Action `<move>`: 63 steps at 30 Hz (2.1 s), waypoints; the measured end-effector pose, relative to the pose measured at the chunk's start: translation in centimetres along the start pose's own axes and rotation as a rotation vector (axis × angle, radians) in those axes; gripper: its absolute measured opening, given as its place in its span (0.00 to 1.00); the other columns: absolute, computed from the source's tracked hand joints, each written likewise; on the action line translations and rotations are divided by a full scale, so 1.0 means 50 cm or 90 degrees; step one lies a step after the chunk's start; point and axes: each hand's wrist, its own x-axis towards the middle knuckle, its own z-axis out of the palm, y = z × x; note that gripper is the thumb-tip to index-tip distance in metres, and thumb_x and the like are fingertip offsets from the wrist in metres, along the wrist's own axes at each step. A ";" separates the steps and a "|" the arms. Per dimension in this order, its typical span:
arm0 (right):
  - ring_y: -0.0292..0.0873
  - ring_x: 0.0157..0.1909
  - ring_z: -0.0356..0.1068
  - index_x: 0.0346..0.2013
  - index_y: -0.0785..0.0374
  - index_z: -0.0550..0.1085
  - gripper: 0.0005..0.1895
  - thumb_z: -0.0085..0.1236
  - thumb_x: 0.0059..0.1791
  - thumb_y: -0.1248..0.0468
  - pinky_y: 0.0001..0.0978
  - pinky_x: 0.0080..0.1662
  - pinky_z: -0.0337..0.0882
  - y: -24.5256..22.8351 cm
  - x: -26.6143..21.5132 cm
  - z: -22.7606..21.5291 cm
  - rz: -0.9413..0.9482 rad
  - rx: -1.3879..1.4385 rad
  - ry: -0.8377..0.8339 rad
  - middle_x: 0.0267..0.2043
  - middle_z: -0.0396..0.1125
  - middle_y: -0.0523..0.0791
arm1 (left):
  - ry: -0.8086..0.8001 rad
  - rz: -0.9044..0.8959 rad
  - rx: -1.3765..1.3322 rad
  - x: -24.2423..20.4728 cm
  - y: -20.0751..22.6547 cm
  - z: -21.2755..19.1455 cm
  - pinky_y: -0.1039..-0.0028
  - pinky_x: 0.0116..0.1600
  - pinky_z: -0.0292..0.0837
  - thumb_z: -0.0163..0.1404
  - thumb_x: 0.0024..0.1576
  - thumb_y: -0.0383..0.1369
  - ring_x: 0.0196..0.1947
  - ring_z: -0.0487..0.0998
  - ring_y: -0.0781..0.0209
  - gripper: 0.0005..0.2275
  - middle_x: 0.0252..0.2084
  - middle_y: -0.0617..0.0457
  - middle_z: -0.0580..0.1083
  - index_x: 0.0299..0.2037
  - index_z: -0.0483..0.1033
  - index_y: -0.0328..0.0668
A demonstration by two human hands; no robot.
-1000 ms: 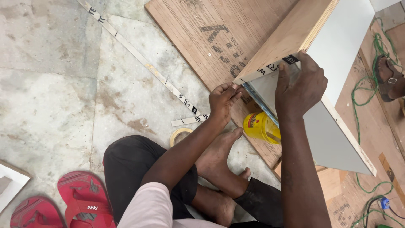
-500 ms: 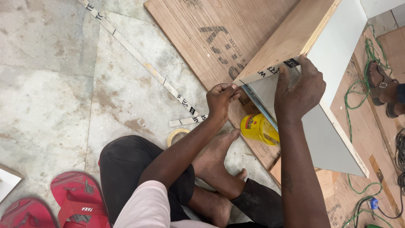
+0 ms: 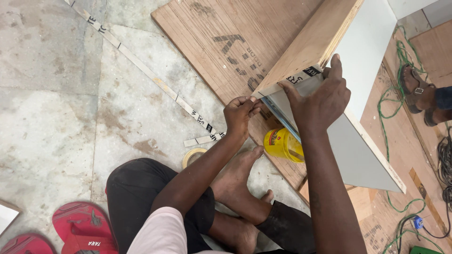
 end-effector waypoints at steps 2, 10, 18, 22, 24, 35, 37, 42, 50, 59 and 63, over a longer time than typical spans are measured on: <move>0.46 0.52 0.67 0.73 0.66 0.54 0.61 0.83 0.42 0.42 0.43 0.54 0.61 0.002 0.002 -0.002 0.023 0.010 -0.017 0.53 0.69 0.47 | 0.001 -0.002 -0.002 0.000 -0.001 -0.001 0.73 0.41 0.81 0.58 0.58 0.25 0.33 0.83 0.58 0.06 0.36 0.42 0.79 0.39 0.75 0.28; 0.43 0.57 0.69 0.68 0.62 0.59 0.45 0.79 0.50 0.49 0.42 0.58 0.63 0.018 -0.010 0.002 0.049 0.058 -0.030 0.56 0.69 0.46 | -0.012 -0.003 -0.003 0.009 -0.005 -0.011 0.73 0.41 0.81 0.58 0.58 0.25 0.33 0.83 0.58 0.08 0.36 0.42 0.79 0.42 0.74 0.27; 0.53 0.59 0.62 0.77 0.68 0.42 0.71 0.81 0.41 0.39 0.55 0.60 0.57 0.004 -0.019 0.011 0.072 -0.016 -0.099 0.61 0.63 0.53 | -0.003 -0.014 0.014 0.005 0.002 -0.006 0.74 0.41 0.80 0.58 0.58 0.25 0.33 0.83 0.58 0.09 0.36 0.42 0.79 0.43 0.74 0.26; 0.57 0.73 0.53 0.77 0.62 0.32 0.78 0.82 0.39 0.37 0.65 0.70 0.45 -0.008 -0.044 0.026 -0.058 -0.101 -0.004 0.71 0.51 0.56 | -0.013 -0.012 0.010 0.009 -0.002 -0.006 0.75 0.41 0.80 0.58 0.58 0.26 0.34 0.83 0.58 0.10 0.37 0.41 0.79 0.43 0.75 0.25; 0.59 0.75 0.49 0.78 0.60 0.32 0.78 0.81 0.38 0.35 0.67 0.71 0.41 -0.010 -0.048 0.030 -0.084 -0.140 0.019 0.75 0.49 0.58 | -0.015 -0.009 0.010 0.010 -0.003 -0.007 0.74 0.41 0.80 0.58 0.58 0.27 0.34 0.83 0.58 0.10 0.37 0.42 0.80 0.43 0.75 0.26; 0.53 0.67 0.57 0.77 0.63 0.38 0.70 0.84 0.43 0.47 0.52 0.67 0.51 -0.017 -0.038 0.018 0.012 -0.043 0.009 0.64 0.57 0.51 | -0.019 -0.011 0.020 0.011 -0.004 -0.002 0.74 0.41 0.80 0.58 0.58 0.27 0.35 0.83 0.58 0.09 0.38 0.41 0.80 0.42 0.74 0.26; 0.51 0.63 0.60 0.77 0.64 0.38 0.68 0.84 0.44 0.50 0.50 0.65 0.53 -0.016 -0.031 0.010 0.023 -0.023 0.004 0.60 0.62 0.50 | -0.015 -0.019 0.026 0.011 0.000 -0.001 0.74 0.41 0.80 0.58 0.58 0.27 0.35 0.83 0.58 0.09 0.38 0.42 0.80 0.42 0.74 0.26; 0.49 0.57 0.64 0.77 0.65 0.39 0.65 0.82 0.46 0.55 0.46 0.61 0.57 -0.014 -0.017 -0.006 0.033 0.009 -0.021 0.55 0.67 0.48 | -0.031 -0.013 0.022 0.016 -0.002 -0.007 0.74 0.42 0.80 0.57 0.59 0.26 0.35 0.82 0.58 0.08 0.38 0.41 0.79 0.43 0.75 0.26; 0.48 0.52 0.63 0.78 0.69 0.36 0.63 0.79 0.51 0.58 0.41 0.57 0.59 0.002 -0.005 -0.018 -0.007 0.043 -0.071 0.58 0.65 0.52 | -0.061 -0.004 0.007 0.039 -0.028 -0.025 0.71 0.46 0.81 0.54 0.60 0.24 0.38 0.82 0.57 0.08 0.40 0.44 0.77 0.46 0.70 0.31; 0.52 0.57 0.60 0.77 0.67 0.31 0.75 0.83 0.42 0.44 0.48 0.59 0.57 -0.013 -0.012 -0.009 -0.044 -0.043 -0.051 0.60 0.60 0.52 | -0.138 0.030 0.061 0.015 0.014 0.012 0.71 0.48 0.81 0.59 0.56 0.30 0.39 0.80 0.62 0.24 0.39 0.45 0.73 0.56 0.57 0.36; 0.53 0.59 0.59 0.76 0.67 0.32 0.78 0.83 0.39 0.41 0.49 0.58 0.56 -0.013 -0.012 0.003 -0.027 -0.069 -0.067 0.60 0.59 0.53 | -0.154 0.094 0.248 0.015 0.040 0.040 0.74 0.38 0.81 0.63 0.52 0.36 0.36 0.79 0.64 0.27 0.38 0.45 0.74 0.55 0.60 0.36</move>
